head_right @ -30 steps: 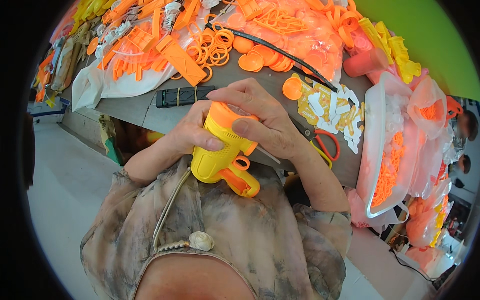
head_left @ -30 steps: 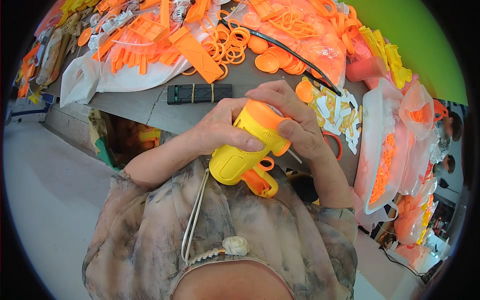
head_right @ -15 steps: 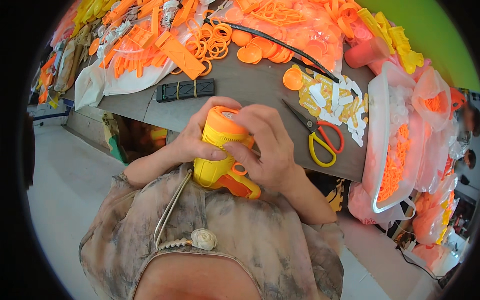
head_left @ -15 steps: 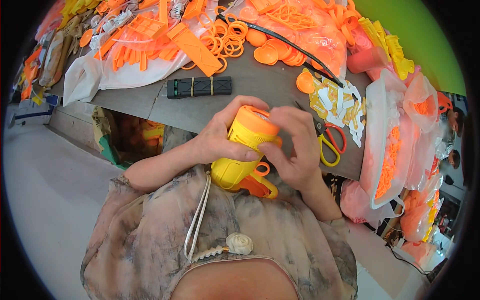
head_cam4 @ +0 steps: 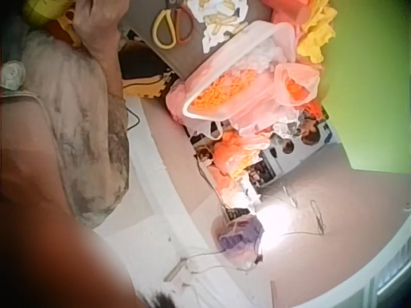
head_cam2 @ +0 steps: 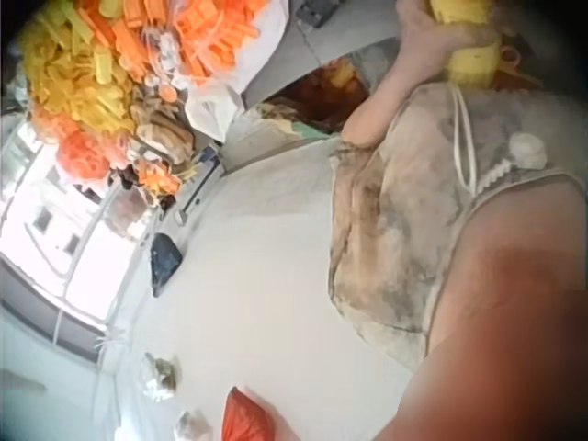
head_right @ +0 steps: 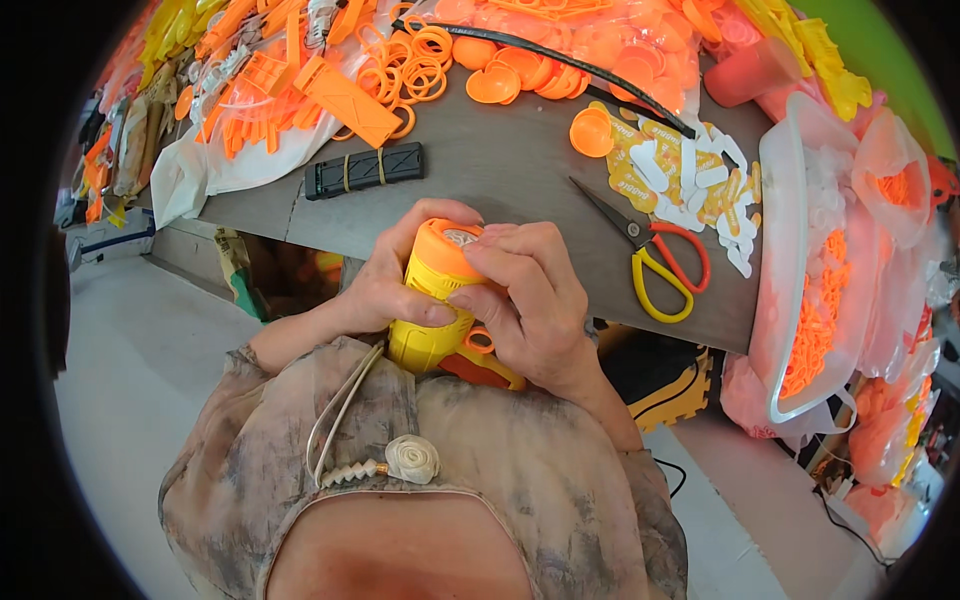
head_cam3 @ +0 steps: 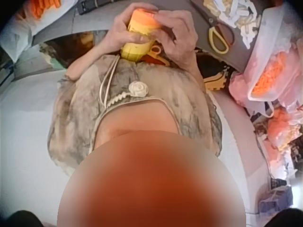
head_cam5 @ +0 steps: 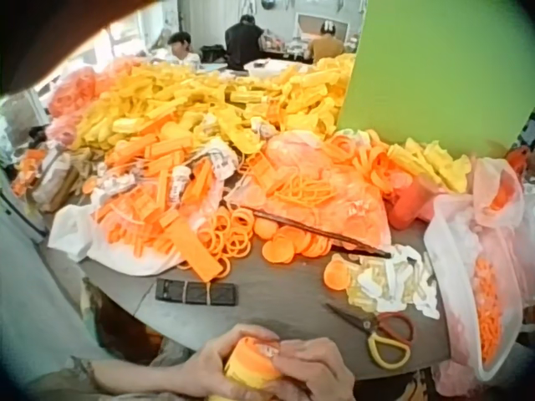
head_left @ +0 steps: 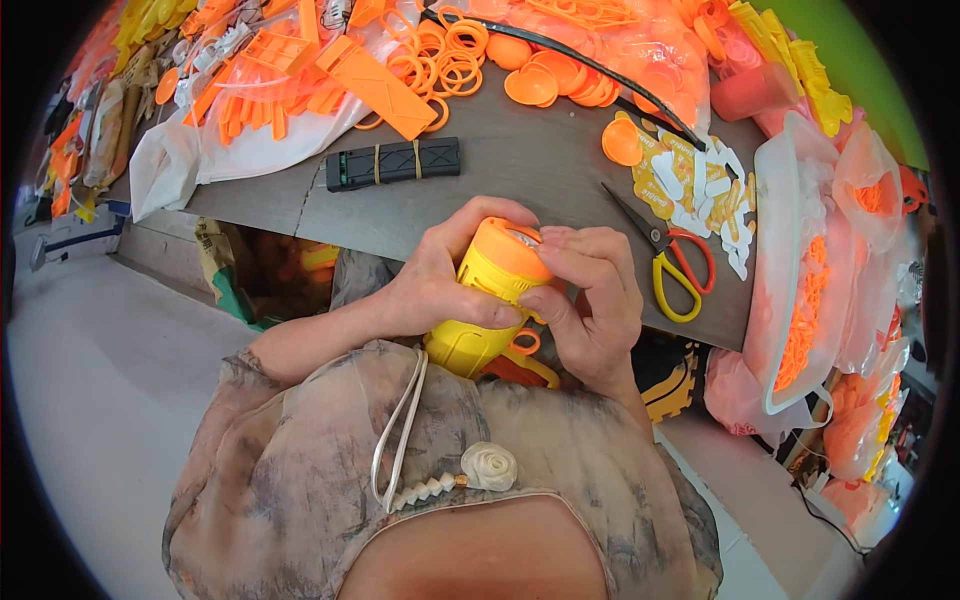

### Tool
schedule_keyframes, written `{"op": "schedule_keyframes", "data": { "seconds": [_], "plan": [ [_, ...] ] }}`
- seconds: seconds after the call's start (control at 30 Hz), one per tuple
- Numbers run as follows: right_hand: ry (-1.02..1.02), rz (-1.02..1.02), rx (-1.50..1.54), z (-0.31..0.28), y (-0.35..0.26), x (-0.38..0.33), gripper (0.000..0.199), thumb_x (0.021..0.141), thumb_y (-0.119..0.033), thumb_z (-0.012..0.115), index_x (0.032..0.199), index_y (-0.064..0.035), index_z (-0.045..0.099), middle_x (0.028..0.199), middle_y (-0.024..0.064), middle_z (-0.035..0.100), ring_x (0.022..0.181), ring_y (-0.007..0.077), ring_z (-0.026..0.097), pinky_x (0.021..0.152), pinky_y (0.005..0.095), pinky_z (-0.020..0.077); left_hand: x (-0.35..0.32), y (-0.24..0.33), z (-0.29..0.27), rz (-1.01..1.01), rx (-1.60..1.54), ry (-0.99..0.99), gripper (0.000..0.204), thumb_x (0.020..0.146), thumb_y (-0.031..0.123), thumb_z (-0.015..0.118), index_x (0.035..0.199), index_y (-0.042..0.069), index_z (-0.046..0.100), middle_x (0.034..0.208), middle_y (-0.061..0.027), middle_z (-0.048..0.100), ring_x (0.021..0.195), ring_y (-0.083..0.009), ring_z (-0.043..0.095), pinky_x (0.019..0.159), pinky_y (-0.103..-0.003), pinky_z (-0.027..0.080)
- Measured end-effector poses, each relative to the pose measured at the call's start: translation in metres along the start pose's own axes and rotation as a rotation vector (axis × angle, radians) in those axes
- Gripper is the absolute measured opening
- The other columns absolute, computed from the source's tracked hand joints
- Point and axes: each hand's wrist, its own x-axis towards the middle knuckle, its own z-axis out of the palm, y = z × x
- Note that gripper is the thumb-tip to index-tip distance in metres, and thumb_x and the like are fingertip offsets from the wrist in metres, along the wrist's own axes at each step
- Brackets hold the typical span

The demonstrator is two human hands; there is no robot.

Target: Assembling the internal and external components of a yellow plastic toy bubble gun at a factory workbench.

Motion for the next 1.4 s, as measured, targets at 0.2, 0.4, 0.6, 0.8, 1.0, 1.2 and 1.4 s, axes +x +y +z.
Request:
{"op": "schedule_keyframes", "data": {
  "seconds": [0.2, 0.4, 0.6, 0.8, 1.0, 1.2, 1.4],
  "plan": [
    [0.023, -0.026, 0.025, 0.0, 0.004, -0.003, 0.028, 0.076, -0.013, 0.071, 0.096, 0.001, 0.057, 0.093, 0.0129, 0.055, 0.083, 0.026, 0.056, 0.079, 0.0401, 0.0496, 0.004, 0.001, -0.002, 0.011, 0.065, -0.028, 0.067, 0.061, 0.012, 0.076, 0.119, 0.004, 0.042, 0.109, -0.0067, 0.052, 0.103, -0.0142, 0.05, 0.089, -0.03, 0.041],
    [0.03, -0.07, 0.011, 0.003, 0.005, -0.002, 0.028, 0.077, -0.009, 0.069, 0.098, 0.0004, 0.055, 0.093, 0.0126, 0.054, 0.085, 0.0255, 0.055, 0.078, 0.0403, 0.0499, 0.004, 0.004, 0.0, 0.031, 0.05, -0.04, 0.069, 0.062, 0.013, 0.076, 0.121, 0.005, 0.041, 0.109, -0.0066, 0.052, 0.103, -0.015, 0.05, 0.089, -0.03, 0.041],
    [0.024, 0.019, 0.131, -0.028, 0.0, 0.04, 0.04, 0.078, -0.031, 0.066, 0.103, -0.001, 0.056, 0.097, 0.0149, 0.055, 0.085, 0.0307, 0.056, 0.075, 0.0387, 0.0466, 0.023, 0.041, 0.007, -0.006, 0.238, -0.096, 0.085, 0.057, 0.019, 0.078, 0.129, 0.002, 0.036, 0.121, -0.0077, 0.046, 0.111, -0.0145, 0.046, 0.093, -0.031, 0.039],
    [-0.326, 0.06, -0.032, -0.039, -0.009, 0.088, 0.042, 0.084, -0.035, 0.05, 0.101, 0.0021, 0.056, 0.092, 0.0118, 0.054, 0.084, 0.0207, 0.052, 0.074, 0.0321, 0.0406, 0.048, 0.057, 0.008, 0.191, 0.329, -0.138, 0.103, 0.053, 0.023, 0.082, 0.137, 0.0, 0.027, 0.116, -0.0143, 0.053, 0.103, -0.0191, 0.054, 0.087, -0.031, 0.043],
    [0.072, 0.127, -0.027, -0.042, 0.006, 0.065, 0.059, 0.091, -0.05, 0.035, 0.109, 0.0047, 0.05, 0.1, 0.0096, 0.052, 0.086, 0.0174, 0.053, 0.076, 0.0282, 0.0411, 0.015, 0.058, -0.008, 0.197, 0.188, 0.087, 0.072, 0.068, 0.018, 0.074, 0.126, -0.003, 0.038, 0.103, -0.0117, 0.058, 0.094, -0.0153, 0.056, 0.079, -0.027, 0.045],
    [0.143, 0.394, 0.137, -0.018, 0.001, 0.037, 0.046, 0.09, -0.038, 0.036, 0.106, 0.0028, 0.05, 0.101, 0.0125, 0.052, 0.087, 0.0143, 0.05, 0.075, 0.0257, 0.04, 0.006, 0.039, -0.006, 0.448, 0.209, 0.344, 0.039, 0.074, 0.015, 0.066, 0.105, -0.001, 0.047, 0.096, -0.0093, 0.057, 0.086, -0.0128, 0.055, 0.074, -0.026, 0.046],
    [0.281, 0.179, 0.014, -0.012, -0.002, 0.034, 0.048, 0.085, -0.038, 0.037, 0.101, 0.0058, 0.049, 0.086, 0.0131, 0.054, 0.074, 0.0185, 0.051, 0.071, 0.03, 0.0418, -0.003, 0.054, -0.001, 0.244, 0.245, 0.236, 0.056, 0.067, 0.026, 0.062, 0.111, -0.002, 0.043, 0.099, -0.0131, 0.056, 0.088, -0.0171, 0.056, 0.076, -0.027, 0.045]
  ]
}}
